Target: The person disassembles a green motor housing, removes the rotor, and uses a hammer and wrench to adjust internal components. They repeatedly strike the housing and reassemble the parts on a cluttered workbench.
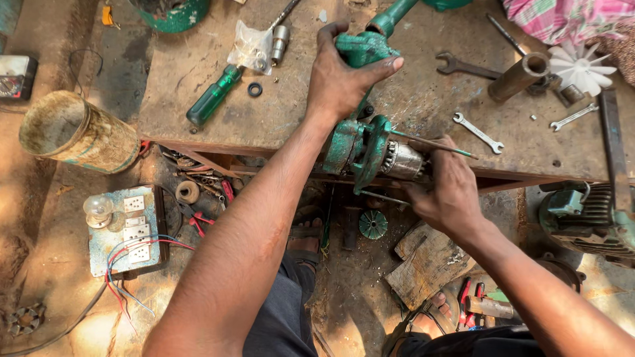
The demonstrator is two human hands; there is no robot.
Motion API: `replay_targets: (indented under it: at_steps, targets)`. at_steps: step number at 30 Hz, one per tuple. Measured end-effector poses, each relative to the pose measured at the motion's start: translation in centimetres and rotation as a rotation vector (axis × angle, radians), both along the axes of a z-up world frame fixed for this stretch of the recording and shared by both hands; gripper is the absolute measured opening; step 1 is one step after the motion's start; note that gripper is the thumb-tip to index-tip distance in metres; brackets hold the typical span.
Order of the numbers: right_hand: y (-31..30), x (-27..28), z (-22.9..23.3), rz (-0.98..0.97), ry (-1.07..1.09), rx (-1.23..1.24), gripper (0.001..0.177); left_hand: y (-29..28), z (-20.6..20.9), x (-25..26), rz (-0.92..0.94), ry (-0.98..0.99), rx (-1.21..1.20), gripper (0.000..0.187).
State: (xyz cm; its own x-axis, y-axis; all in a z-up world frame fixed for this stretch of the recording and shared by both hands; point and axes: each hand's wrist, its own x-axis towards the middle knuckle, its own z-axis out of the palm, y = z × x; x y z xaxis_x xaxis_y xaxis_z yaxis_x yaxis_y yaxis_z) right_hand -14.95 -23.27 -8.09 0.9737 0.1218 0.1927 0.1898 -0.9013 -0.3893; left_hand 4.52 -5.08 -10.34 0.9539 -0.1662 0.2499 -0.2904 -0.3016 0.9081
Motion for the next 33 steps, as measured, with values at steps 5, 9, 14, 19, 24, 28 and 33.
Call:
replay_targets:
  at_steps: [5, 9, 14, 19, 24, 28, 33]
  targets:
    - [-2.0, 0.6, -0.6, -0.070, 0.304, -0.084, 0.082, -0.3, -0.1, 0.4, 0.009, -0.009, 0.008, 0.112]
    - [-3.1, -0.3, -3.1, -0.008, 0.071, -0.189, 0.090, -0.6, -0.6, 0.4, 0.010, -0.054, -0.089, 0.109]
    - [-2.4, 0.0, -2.1, -0.130, 0.209, -0.072, 0.082, -1.0, -0.3, 0.7, 0.014, -0.032, -0.106, 0.101]
    - [-1.8, 0.5, 0.7, -0.152, 0.428, 0.106, 0.073, -1.3, -0.5, 0.6, -0.011, 0.051, -0.091, 0.106]
    - [-1.4, 0.1, -0.6, -0.102, 0.127, 0.129, 0.094, -0.7, -0.5, 0.6, -0.038, -0.035, -0.139, 0.096]
    - [-2.6, 0.7, -0.6, 0.034, 0.307, 0.018, 0.075, -0.4, -0.5, 0.4, -0.024, 0.010, -0.062, 0.097]
    - [-1.4, 0.3, -0.8, -0.147, 0.247, 0.184, 0.085, -0.3, 0.1, 0.3, -0.042, -0.001, -0.089, 0.099]
